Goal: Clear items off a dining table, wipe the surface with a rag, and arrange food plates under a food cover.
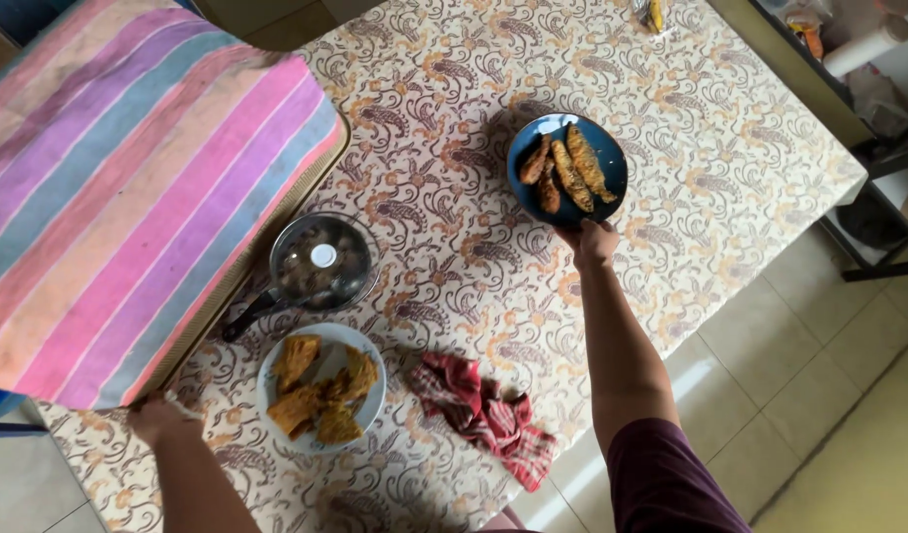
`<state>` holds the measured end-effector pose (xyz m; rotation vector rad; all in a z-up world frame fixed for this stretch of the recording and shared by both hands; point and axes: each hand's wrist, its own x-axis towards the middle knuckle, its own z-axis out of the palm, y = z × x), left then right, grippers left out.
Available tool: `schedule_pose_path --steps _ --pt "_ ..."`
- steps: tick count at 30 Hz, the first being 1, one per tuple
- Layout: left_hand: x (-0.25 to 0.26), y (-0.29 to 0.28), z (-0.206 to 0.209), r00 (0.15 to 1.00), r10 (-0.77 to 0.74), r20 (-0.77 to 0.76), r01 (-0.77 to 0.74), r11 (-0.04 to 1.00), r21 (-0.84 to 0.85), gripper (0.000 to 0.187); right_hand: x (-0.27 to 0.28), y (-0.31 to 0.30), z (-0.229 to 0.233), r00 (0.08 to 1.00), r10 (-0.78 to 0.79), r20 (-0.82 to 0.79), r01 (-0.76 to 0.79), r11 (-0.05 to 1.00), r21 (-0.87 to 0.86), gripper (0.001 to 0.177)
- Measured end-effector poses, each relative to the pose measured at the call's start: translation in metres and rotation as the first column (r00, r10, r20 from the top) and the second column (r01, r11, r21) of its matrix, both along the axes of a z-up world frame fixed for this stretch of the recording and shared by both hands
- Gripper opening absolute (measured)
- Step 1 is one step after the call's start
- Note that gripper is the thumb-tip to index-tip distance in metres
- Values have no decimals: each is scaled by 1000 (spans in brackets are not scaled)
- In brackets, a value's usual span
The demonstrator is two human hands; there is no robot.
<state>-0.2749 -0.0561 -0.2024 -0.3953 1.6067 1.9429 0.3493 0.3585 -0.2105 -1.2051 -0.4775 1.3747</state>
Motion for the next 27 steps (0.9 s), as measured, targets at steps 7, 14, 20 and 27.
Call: schedule_pose_path --steps 7,14,20,27 --pt "4 -1 -3 1000 11 -20 -9 996 84 45 7 40 -11 996 -69 -49 68 997 -23 36" --pt "-8 -3 -30 996 14 -90 -12 1000 26 43 8 48 -22 999 11 -47 -10 1000 20 37" --pt "-14 -14 -42 993 -24 -120 35 995 92 53 -21 27 -36 997 60 -57 -66 991 -112 40" --pt "-27 -7 -33 989 -100 -114 137 907 398 60 -155 -67 -17 914 398 82 -402 914 42 32"
